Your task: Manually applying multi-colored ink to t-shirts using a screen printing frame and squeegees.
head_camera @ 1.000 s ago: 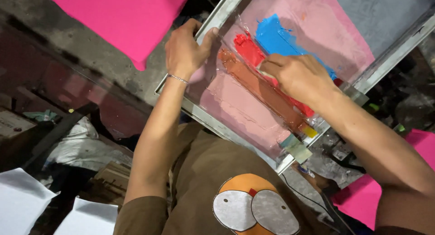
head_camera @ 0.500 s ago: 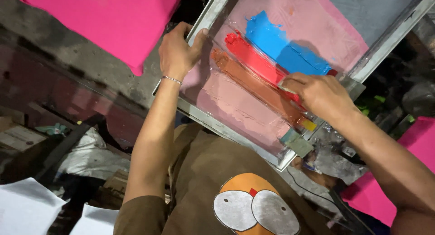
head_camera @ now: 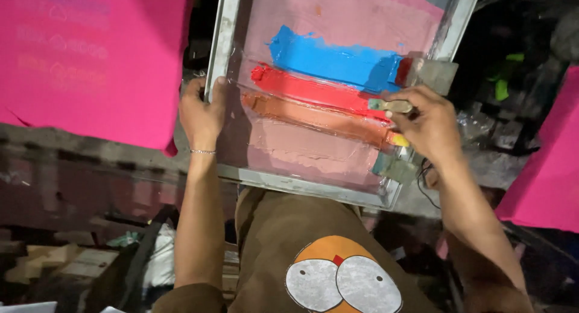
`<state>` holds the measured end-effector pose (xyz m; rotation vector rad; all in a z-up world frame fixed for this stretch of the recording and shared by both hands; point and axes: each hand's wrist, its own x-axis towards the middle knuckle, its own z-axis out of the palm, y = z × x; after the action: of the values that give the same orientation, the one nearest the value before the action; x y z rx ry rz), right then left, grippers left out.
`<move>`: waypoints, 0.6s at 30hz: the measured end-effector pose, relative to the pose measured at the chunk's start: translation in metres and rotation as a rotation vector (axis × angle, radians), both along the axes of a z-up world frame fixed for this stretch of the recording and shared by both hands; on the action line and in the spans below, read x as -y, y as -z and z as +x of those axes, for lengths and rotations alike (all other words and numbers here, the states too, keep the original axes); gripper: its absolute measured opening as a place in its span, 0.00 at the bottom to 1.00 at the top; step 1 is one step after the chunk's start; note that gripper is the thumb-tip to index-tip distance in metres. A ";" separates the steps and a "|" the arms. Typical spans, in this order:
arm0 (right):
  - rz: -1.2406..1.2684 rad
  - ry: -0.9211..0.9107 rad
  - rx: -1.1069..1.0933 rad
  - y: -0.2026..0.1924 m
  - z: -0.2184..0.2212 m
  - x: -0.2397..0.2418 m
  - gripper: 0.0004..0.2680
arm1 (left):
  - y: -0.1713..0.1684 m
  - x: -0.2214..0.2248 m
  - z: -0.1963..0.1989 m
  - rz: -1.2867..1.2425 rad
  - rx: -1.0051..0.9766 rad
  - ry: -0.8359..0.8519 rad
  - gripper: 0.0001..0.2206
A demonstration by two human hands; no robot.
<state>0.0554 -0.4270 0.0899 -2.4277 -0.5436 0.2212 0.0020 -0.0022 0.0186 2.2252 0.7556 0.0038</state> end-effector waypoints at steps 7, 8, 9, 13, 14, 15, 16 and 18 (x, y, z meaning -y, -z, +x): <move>-0.037 -0.327 0.113 0.001 0.016 -0.101 0.14 | 0.004 -0.005 0.002 0.055 -0.075 -0.014 0.18; -0.033 -0.346 0.113 0.000 0.020 -0.117 0.14 | 0.000 -0.003 0.001 0.057 -0.076 -0.033 0.18; -0.077 -0.431 0.165 -0.002 0.026 -0.134 0.12 | -0.003 -0.002 0.002 0.038 -0.108 -0.037 0.18; -0.243 -0.673 0.338 -0.005 0.042 -0.180 0.06 | 0.009 -0.009 0.002 -0.028 -0.223 -0.076 0.18; -0.243 -0.696 0.338 0.004 0.047 -0.180 0.06 | 0.007 -0.010 0.002 -0.034 -0.225 -0.098 0.18; -0.272 -0.721 0.324 0.013 0.051 -0.179 0.06 | 0.007 -0.010 0.001 -0.057 -0.219 -0.084 0.19; -0.301 -0.746 0.310 0.022 0.056 -0.177 0.08 | 0.006 -0.009 0.001 -0.080 -0.213 -0.071 0.20; -0.376 -0.785 0.277 0.017 0.059 -0.169 0.06 | -0.004 -0.008 -0.002 -0.094 -0.185 -0.072 0.19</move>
<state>0.1143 -0.2577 0.0731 -2.4806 -1.7032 0.3311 0.0004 0.0059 0.0223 2.1274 0.9174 -0.2010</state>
